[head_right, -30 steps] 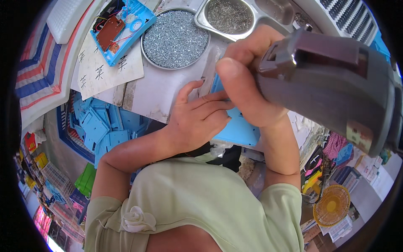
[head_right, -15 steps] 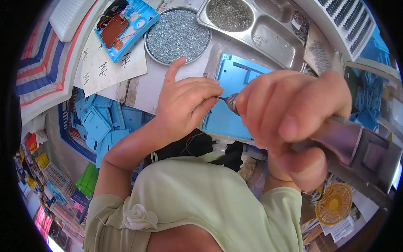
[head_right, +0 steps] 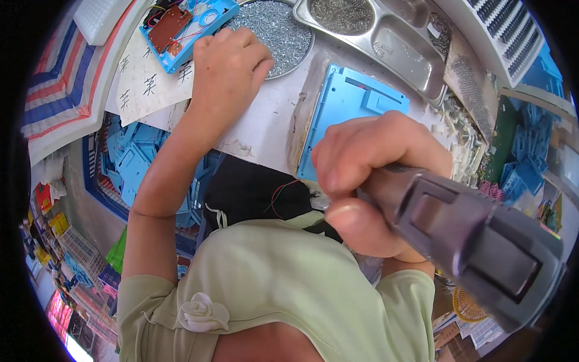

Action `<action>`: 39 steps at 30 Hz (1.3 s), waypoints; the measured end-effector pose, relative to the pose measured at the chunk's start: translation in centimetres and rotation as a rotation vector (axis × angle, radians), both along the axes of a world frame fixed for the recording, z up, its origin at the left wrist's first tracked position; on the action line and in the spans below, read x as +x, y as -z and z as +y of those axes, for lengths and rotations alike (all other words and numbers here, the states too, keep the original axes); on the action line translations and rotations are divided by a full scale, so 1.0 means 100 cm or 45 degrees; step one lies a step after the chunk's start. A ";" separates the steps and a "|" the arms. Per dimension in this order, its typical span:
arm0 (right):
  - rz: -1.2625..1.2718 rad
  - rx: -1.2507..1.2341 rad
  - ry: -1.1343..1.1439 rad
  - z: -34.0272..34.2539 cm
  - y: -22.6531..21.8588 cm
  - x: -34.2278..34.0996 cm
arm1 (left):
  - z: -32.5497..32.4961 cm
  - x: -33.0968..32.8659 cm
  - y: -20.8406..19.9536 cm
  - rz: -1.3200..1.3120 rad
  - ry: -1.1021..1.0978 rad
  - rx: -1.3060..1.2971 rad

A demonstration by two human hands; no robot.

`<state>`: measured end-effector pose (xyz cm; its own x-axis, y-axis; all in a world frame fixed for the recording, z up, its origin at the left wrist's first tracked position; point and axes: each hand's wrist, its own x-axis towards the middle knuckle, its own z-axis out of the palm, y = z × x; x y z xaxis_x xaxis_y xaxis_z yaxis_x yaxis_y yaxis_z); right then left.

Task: Assemble a light blue electronic device by installing a circuit board and various internal components before securing the casing.

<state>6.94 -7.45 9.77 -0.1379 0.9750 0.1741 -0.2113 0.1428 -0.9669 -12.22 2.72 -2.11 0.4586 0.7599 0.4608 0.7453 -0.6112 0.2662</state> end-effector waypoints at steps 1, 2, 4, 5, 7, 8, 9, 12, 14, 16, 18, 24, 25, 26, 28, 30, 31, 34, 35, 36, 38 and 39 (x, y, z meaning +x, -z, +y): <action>-0.033 0.000 0.016 -0.001 0.001 -0.003 | 0.001 0.000 0.000 -0.016 0.004 -0.001; -0.094 -0.004 0.024 -0.003 0.002 -0.004 | 0.002 0.001 0.000 -0.032 0.008 -0.001; -0.214 -0.008 0.030 -0.007 0.005 -0.006 | 0.007 0.001 0.005 -0.095 -0.003 -0.026; -0.293 0.007 0.026 -0.007 0.005 -0.008 | 0.008 0.000 0.006 -0.126 -0.010 -0.037; -0.308 0.027 -0.003 -0.008 0.008 -0.010 | 0.008 0.000 0.005 -0.204 0.009 -0.002; -0.313 0.036 -0.020 -0.009 0.010 -0.011 | 0.007 -0.001 0.004 -0.242 0.018 0.016; -0.307 0.035 -0.010 -0.010 0.011 -0.011 | 0.004 -0.003 0.003 -0.247 0.082 -0.012; -0.226 0.071 -0.044 -0.005 0.012 -0.002 | -0.025 -0.007 -0.008 -0.283 0.305 -0.134; -0.122 0.172 -0.089 0.002 0.000 0.013 | -0.045 0.001 -0.026 -0.354 0.528 -0.243; 0.034 0.273 -0.172 0.002 -0.010 0.024 | -0.065 0.008 -0.024 -0.490 0.588 -0.356; 0.104 0.297 -0.224 -0.001 -0.014 0.025 | -0.081 0.010 -0.022 -0.575 0.609 -0.410; 0.114 0.258 -0.230 -0.010 -0.012 0.022 | -0.093 0.013 -0.024 -0.621 0.580 -0.393; 0.109 0.252 -0.221 -0.011 -0.011 0.021 | -0.094 0.012 -0.024 -0.621 0.583 -0.396; 0.103 0.244 -0.211 -0.013 -0.010 0.020 | -0.095 0.012 -0.025 -0.621 0.586 -0.400; 0.094 0.242 -0.196 -0.015 -0.010 0.019 | -0.096 0.011 -0.026 -0.561 0.586 -0.336; 0.107 0.234 -0.184 -0.019 -0.010 0.017 | -0.097 0.010 -0.028 -0.530 0.589 -0.289; 0.115 0.234 -0.182 -0.020 -0.010 0.016 | -0.097 0.010 -0.029 -0.528 0.591 -0.274; 0.117 0.236 -0.157 -0.025 -0.009 0.013 | -0.100 0.007 -0.028 -0.448 0.655 -0.283; 0.107 0.231 -0.139 -0.028 -0.008 0.012 | -0.101 0.005 -0.027 -0.409 0.686 -0.295; 0.081 0.214 -0.105 -0.032 -0.005 0.010 | -0.099 0.004 -0.031 -0.425 0.629 -0.361; 0.114 0.195 -0.146 -0.036 0.007 0.010 | -0.095 -0.004 -0.046 -0.446 0.487 -0.495; 0.157 0.198 -0.194 -0.038 0.013 0.012 | -0.093 -0.008 -0.044 -0.449 0.491 -0.494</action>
<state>8.12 -11.27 8.46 -0.2497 0.9048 0.3448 -0.3565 0.2452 -0.9015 -13.05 -6.57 2.24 0.6029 0.7127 0.3585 0.3194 -0.6274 0.7102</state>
